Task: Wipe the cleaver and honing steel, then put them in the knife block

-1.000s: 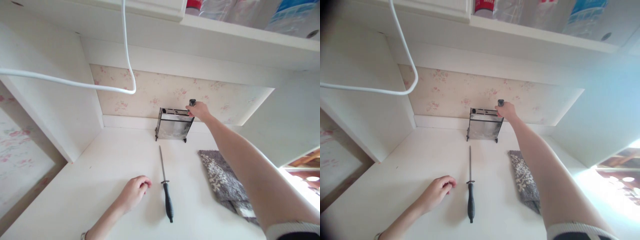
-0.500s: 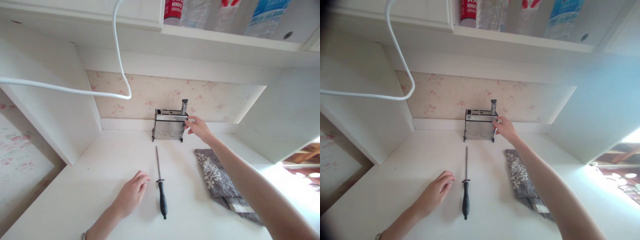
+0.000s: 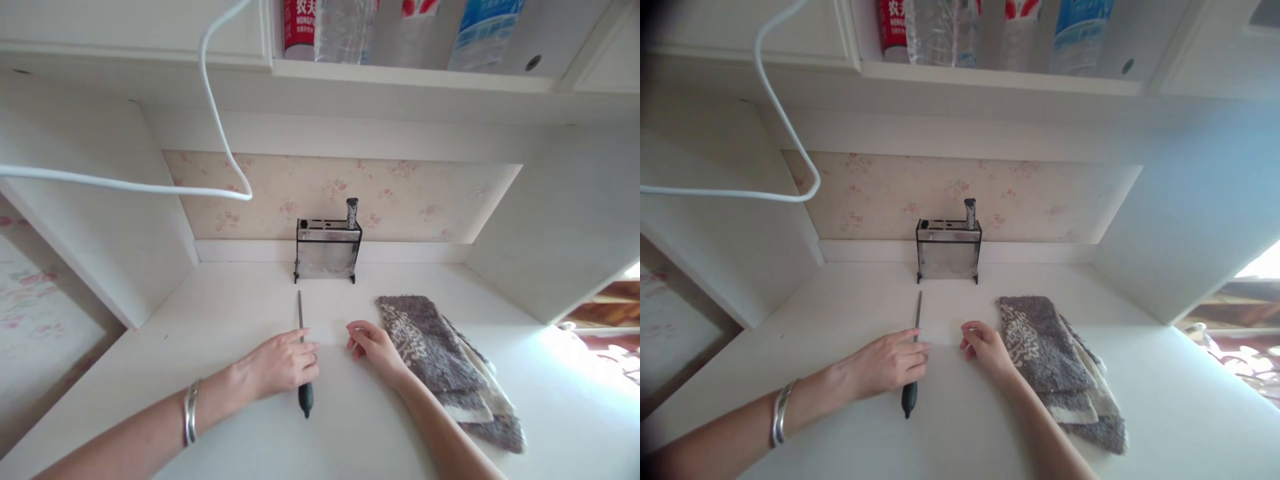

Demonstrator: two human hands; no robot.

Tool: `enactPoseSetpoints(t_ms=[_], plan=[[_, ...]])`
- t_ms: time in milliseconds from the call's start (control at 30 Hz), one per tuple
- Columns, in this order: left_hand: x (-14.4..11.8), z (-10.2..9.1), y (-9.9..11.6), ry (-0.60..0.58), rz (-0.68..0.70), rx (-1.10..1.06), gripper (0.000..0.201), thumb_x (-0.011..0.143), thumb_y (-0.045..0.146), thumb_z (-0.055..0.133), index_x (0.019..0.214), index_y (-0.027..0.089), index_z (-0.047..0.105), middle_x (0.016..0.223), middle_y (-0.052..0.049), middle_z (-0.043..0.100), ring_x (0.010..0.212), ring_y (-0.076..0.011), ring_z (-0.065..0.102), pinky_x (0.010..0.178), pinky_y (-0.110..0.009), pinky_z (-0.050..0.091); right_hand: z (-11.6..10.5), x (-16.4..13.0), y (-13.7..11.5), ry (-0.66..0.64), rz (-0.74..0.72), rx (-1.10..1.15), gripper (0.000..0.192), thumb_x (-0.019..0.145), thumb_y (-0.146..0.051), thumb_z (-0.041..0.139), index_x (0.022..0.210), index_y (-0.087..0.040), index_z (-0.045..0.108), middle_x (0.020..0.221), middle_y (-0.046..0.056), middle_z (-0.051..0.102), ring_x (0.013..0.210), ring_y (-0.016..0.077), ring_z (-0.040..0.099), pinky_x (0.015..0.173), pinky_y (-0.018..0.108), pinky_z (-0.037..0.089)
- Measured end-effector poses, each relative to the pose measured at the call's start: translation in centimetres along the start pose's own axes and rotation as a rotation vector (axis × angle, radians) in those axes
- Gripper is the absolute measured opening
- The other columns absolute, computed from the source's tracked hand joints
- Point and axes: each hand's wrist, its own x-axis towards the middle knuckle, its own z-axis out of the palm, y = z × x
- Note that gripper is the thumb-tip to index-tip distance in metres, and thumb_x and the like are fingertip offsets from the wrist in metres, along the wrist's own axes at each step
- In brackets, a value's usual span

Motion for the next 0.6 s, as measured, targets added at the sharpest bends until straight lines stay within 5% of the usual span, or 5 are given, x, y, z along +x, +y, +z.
enactPoseSetpoints(t_ms=[133,233,400,500,600], plan=[[3.2,-6.3,-2.5,0.025,-0.261,-0.144,0.020,0.091,0.020,0.046,0.103,0.025,0.061,0.108,-0.002,0.068,0.109,-0.0187,0.060,0.107,-0.037,0.034,0.2,0.1,0.0,-0.026,-0.017,-0.097,0.031,0.080,-0.047,0.055,0.091,-0.019,0.061,0.064,0.000,0.063,0.050,0.0127,0.053,0.051,0.025,0.039],[6.1,-11.3,-4.9,0.319,-0.518,-0.177,0.024,0.087,0.040,0.056,0.104,0.024,0.058,0.100,-0.002,0.071,0.096,-0.0218,0.065,0.088,-0.035,0.047,0.2,0.0,0.0,-0.031,-0.037,-0.153,0.030,0.081,-0.046,0.053,0.091,-0.019,0.062,0.065,0.000,0.064,0.051,0.0133,0.053,0.052,0.025,0.039],[10.6,-17.8,-8.5,0.772,-0.555,-0.193,0.033,0.086,0.039,0.059,0.107,0.015,0.052,0.102,-0.007,0.068,0.095,-0.0204,0.065,0.081,-0.032,0.049,0.1,-0.1,0.2,-0.042,-0.052,-0.175,0.029,0.082,-0.045,0.051,0.090,-0.020,0.063,0.065,0.000,0.064,0.053,0.0134,0.053,0.053,0.025,0.040],[12.5,-20.1,-10.6,0.903,-0.565,-0.173,0.030,0.093,0.032,0.047,0.113,0.010,0.048,0.107,-0.009,0.064,0.100,-0.0184,0.062,0.084,-0.033,0.046,0.1,0.0,0.3,-0.048,-0.064,-0.184,0.028,0.083,-0.045,0.050,0.090,-0.021,0.063,0.066,0.000,0.065,0.053,0.0138,0.054,0.053,0.025,0.040],[13.9,-20.9,-12.6,0.941,-0.581,-0.186,0.023,0.093,0.034,0.048,0.108,0.018,0.051,0.109,-0.005,0.063,0.102,-0.0150,0.061,0.082,-0.029,0.048,0.1,0.0,0.5,-0.051,-0.065,-0.202,0.028,0.083,-0.044,0.050,0.090,-0.021,0.063,0.065,0.000,0.065,0.052,0.0138,0.054,0.052,0.025,0.040]])
